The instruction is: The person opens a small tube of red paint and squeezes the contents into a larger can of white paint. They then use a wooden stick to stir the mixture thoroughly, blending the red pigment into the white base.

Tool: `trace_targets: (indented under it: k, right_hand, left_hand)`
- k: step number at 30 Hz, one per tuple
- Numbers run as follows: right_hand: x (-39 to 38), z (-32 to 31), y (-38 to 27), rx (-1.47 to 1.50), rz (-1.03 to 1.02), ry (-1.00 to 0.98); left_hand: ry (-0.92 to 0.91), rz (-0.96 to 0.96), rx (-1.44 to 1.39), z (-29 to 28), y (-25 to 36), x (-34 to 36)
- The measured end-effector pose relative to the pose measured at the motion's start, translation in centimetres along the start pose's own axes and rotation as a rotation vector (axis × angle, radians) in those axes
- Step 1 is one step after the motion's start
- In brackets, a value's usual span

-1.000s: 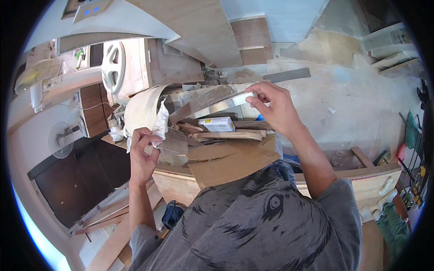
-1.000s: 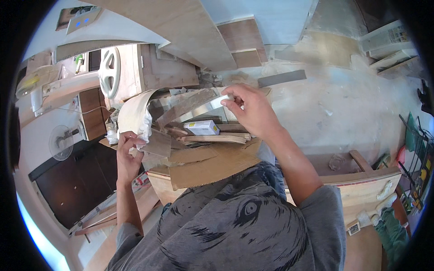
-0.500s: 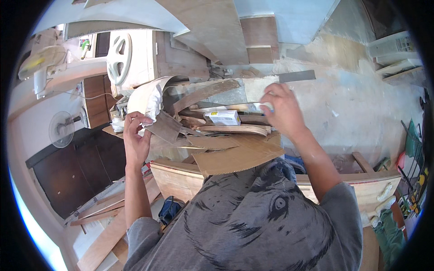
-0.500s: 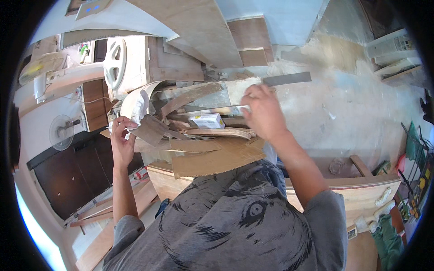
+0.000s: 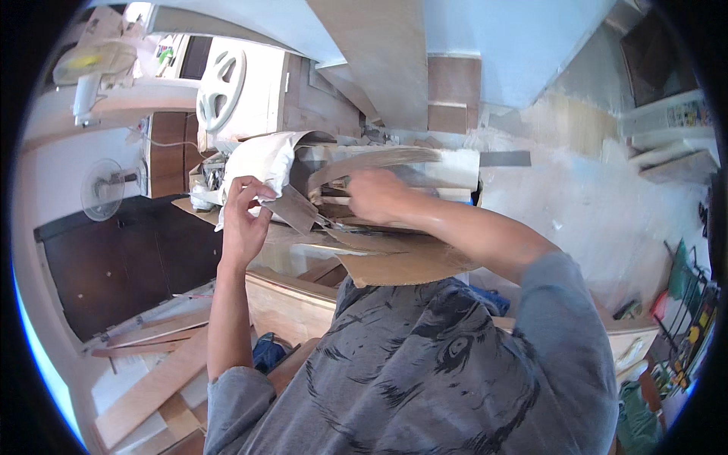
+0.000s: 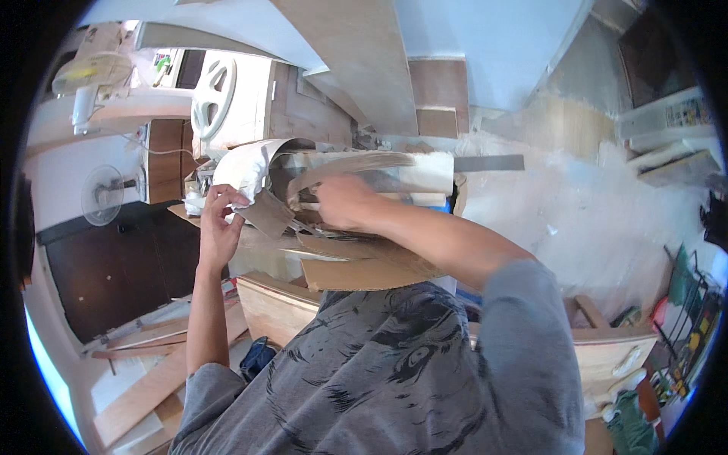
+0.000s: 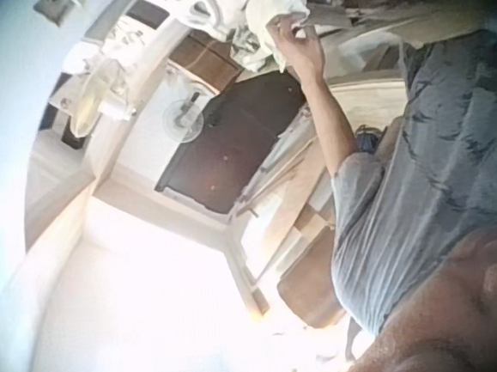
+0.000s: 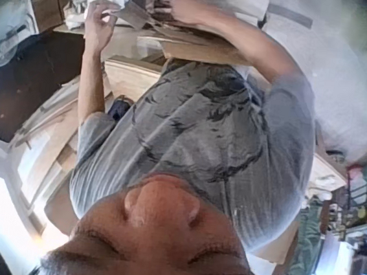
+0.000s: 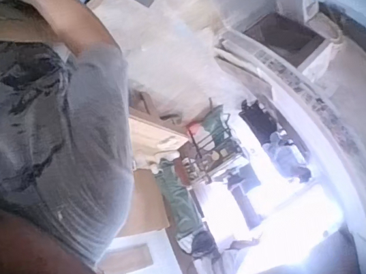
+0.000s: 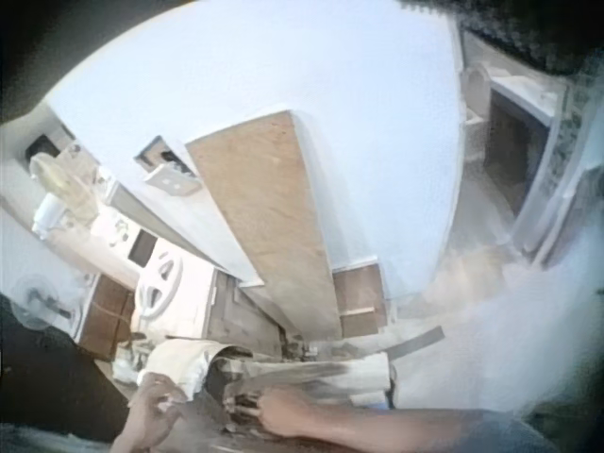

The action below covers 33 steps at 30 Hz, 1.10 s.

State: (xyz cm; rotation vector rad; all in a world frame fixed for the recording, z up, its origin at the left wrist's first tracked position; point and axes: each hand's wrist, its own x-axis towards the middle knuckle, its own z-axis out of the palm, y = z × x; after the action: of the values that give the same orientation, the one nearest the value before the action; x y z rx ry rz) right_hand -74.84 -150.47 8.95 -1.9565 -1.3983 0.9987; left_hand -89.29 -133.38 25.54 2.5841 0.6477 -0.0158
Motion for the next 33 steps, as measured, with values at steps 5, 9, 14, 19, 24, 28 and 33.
trace_targets:
  k: [5,9,14,19,24,28,33]
  right_hand:
    - [-8.8,-7.8,4.4,0.313,0.025,0.051]
    - [-11.2,-8.2,6.0,0.325,0.108,0.093]
    - [-20.8,-11.8,7.1,0.502,0.307,0.199]
    - [-31.5,-15.7,5.8,0.562,0.358,0.321]
    - [-35.0,-20.4,0.7,0.385,0.378,0.449]
    - [-31.9,-23.2,-2.5,0.329,0.270,0.504]
    - [-23.7,-24.3,-7.4,0.226,0.136,0.490]
  left_hand:
    - [0.031,0.094,-0.093,0.7,-0.6,1.0]
    - [-0.057,0.105,-0.078,1.7,-0.1,2.7]
    - [-0.202,0.189,0.000,4.1,0.0,4.6]
    - [-0.246,0.245,0.046,5.8,1.0,4.5]
    - [-0.127,0.248,-0.223,1.3,4.5,3.7]
    - [0.118,0.391,-0.281,-2.9,6.0,1.5]
    - [0.167,0.059,-0.833,-6.6,-2.1,-1.9]
